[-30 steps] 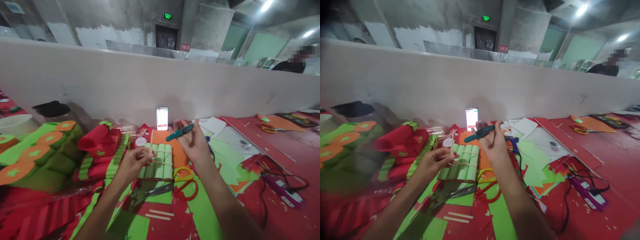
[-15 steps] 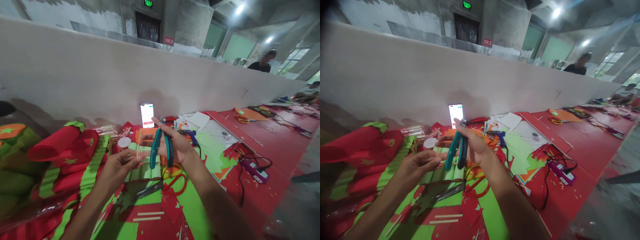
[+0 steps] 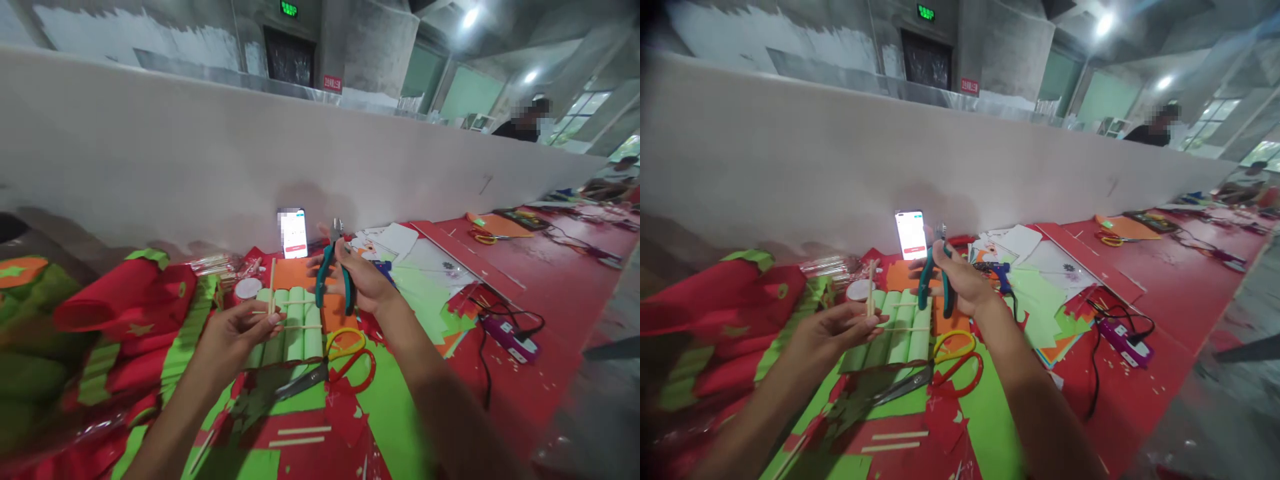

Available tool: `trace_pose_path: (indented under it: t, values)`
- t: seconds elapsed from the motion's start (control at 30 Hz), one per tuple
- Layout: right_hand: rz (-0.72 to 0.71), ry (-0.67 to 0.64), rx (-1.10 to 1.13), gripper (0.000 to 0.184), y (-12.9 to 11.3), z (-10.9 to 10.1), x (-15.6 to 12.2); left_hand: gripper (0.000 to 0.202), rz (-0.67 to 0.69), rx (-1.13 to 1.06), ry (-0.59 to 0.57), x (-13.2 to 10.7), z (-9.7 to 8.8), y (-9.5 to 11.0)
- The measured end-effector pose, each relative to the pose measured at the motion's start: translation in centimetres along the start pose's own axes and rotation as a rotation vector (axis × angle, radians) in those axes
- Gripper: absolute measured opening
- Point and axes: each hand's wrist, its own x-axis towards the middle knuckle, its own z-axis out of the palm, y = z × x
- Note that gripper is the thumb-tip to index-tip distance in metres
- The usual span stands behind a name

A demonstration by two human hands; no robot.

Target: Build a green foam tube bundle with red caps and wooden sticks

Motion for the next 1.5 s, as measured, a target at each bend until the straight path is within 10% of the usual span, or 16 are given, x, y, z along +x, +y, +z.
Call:
trace_pose_path:
  t: [0.23, 0.4, 1.5]
  values:
    - [0.133, -0.134, -1.052, 0.045, -1.4, 0.6, -1.3, 0.037, -0.068, -0.117, -0.104, 0.1, 0.0, -1.0]
    - [0.261, -0.279, -1.381, 0.041, -2.0, 0.8, -2.0, 0.032, -0.102, -0.134, -0.192, -0.1, -0.1, -0.9]
    - [0.421, -0.450, -1.247, 0.053, -1.1, 0.9, -1.7, 0.026, -0.125, -0.208, -0.464, -1.3, -1.1, -0.3]
